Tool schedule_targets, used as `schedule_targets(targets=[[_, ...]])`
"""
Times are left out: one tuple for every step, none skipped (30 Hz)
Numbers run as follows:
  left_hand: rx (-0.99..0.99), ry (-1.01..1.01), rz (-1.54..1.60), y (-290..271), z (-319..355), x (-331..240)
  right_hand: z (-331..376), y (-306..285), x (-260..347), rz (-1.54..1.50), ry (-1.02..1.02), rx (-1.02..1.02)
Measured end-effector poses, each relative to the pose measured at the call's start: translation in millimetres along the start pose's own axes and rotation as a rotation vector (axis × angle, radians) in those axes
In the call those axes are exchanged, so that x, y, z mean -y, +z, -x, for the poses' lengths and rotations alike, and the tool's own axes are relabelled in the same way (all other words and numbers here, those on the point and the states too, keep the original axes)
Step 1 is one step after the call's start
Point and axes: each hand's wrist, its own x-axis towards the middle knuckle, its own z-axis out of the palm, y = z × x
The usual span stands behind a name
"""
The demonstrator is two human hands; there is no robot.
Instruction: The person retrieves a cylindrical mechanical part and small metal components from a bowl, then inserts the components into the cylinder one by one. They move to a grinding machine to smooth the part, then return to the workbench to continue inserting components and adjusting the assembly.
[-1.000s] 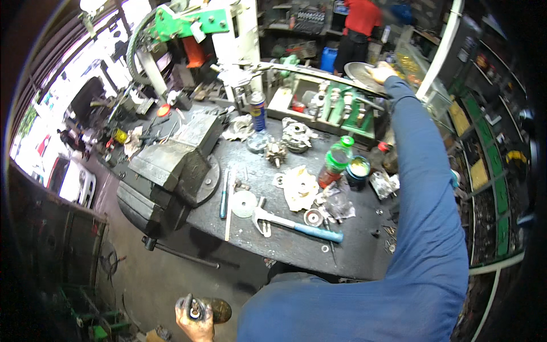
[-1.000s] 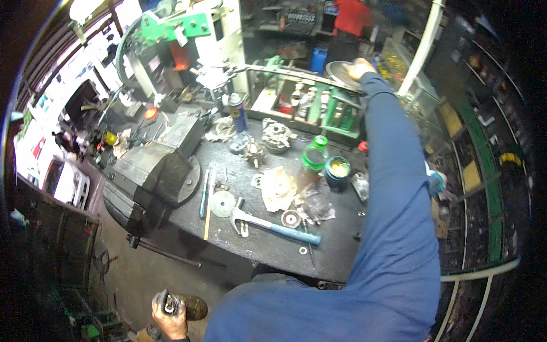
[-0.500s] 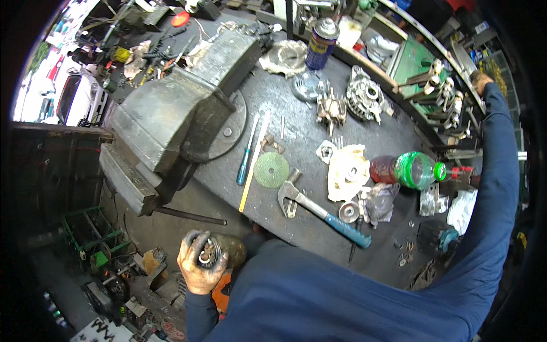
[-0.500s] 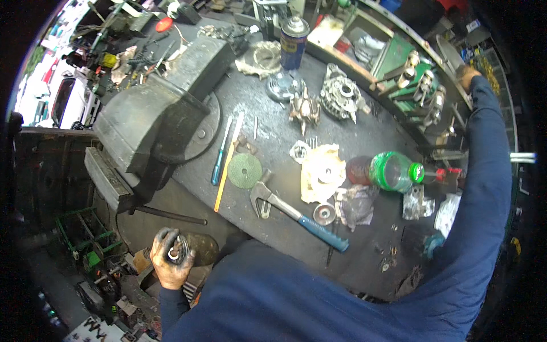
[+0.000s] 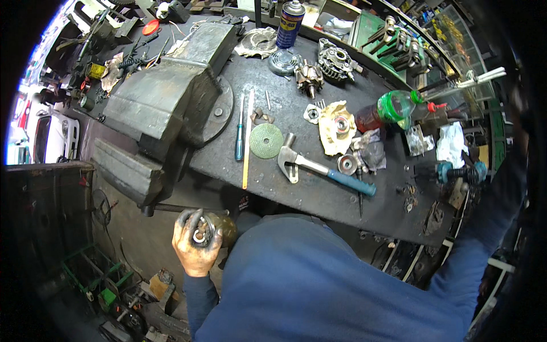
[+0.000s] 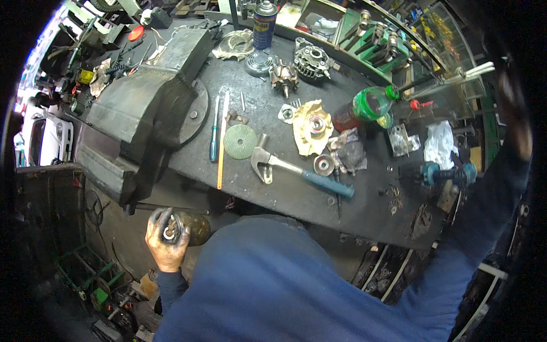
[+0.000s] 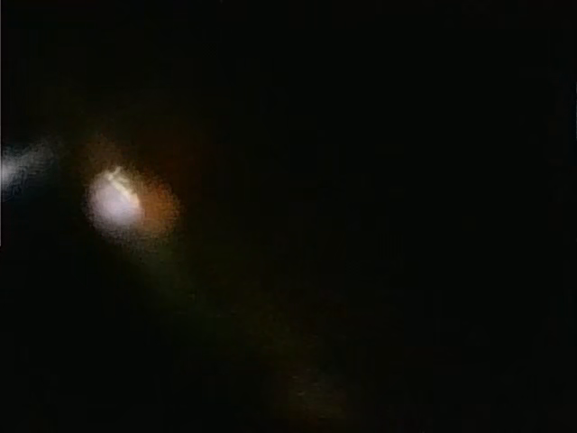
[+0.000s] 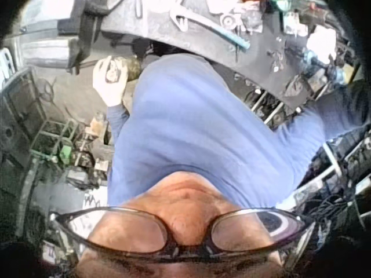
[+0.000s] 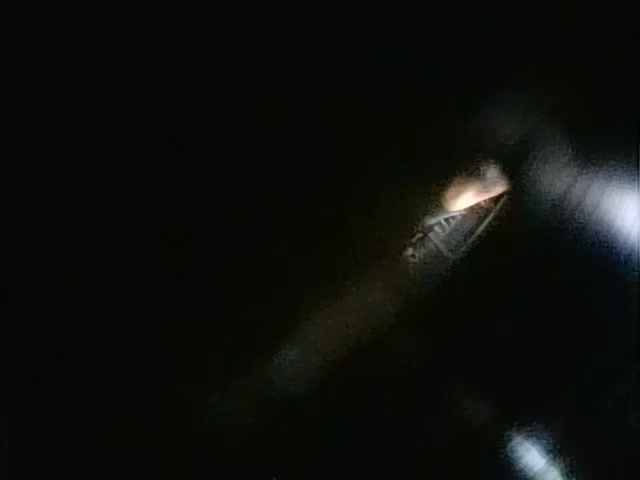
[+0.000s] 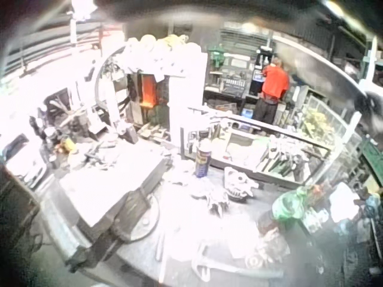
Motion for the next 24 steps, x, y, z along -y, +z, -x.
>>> schedule_targets(targets=[[0.022, 0.029, 0.024, -3, -2, 8, 10, -4, 61, -0.063, -0.018, 0.049], [0.046, 0.084, -0.022, -10, -4, 7, 36, 11, 105, -0.167, -0.019, 0.07], [0.066, 0.091, -0.012, -14, -6, 10, 52, 25, 153, -0.239, -0.014, 0.111], [0.082, 0.114, 0.009, -16, -7, 15, 69, 40, 198, -0.298, 0.001, 0.154], [0.079, 0.143, -0.018, -19, -3, 12, 99, 75, 231, -0.378, 0.013, 0.151], [0.121, 0.174, 0.032, -18, -11, 20, 119, 87, 273, -0.382, 0.067, 0.209], [0.146, 0.199, 0.057, -18, -15, 24, 141, 114, 315, -0.349, 0.146, 0.216], [0.169, 0.22, 0.075, -19, -17, 27, 173, 143, 343, -0.39, 0.169, 0.233], [0.189, 0.227, 0.09, -22, -19, 32, 193, 163, 375, -0.296, 0.168, 0.251], [0.206, 0.244, 0.093, -24, -20, 34, 200, 172, 405, -0.257, 0.25, 0.402], [0.222, 0.261, 0.099, -26, -20, 36, 211, 184, 425, -0.229, 0.283, 0.41], [0.22, 0.27, 0.099, -27, -19, 38, 223, 198, 439, -0.247, 0.308, 0.387], [0.235, 0.287, 0.107, -27, -20, 37, 235, 211, 448, -0.264, 0.339, 0.358], [0.253, 0.303, 0.112, -28, -22, 37, 241, 220, 453, -0.277, 0.34, 0.341], [0.268, 0.317, 0.117, -29, -23, 37, 247, 227, 457, -0.289, 0.339, 0.325], [0.282, 0.335, 0.124, -28, -24, 36, 250, 236, 459, -0.297, 0.345, 0.309], [0.293, 0.352, 0.131, -27, -26, 35, 253, 240, 460, -0.301, 0.344, 0.304], [0.302, 0.366, 0.138, -25, -28, 33, 254, 243, 462, -0.304, 0.34, 0.299], [0.298, 0.363, 0.142, -26, -27, 31, 252, 246, 463, -0.318, 0.323, 0.295], [0.288, 0.36, 0.148, -26, -27, 30, 251, 240, 461, -0.335, 0.321, 0.325], [0.28, 0.356, 0.15, -26, -26, 28, 256, 238, 460, -0.358, 0.325, 0.31], [0.261, 0.358, 0.148, -27, -26, 27, 261, 236, 458, -0.371, 0.311, 0.314], [0.247, 0.35, 0.135, -27, -25, 27, 268, 236, 458, -0.386, 0.301, 0.319], [0.232, 0.343, 0.122, -27, -23, 27, 275, 237, 457, -0.398, 0.295, 0.354]])
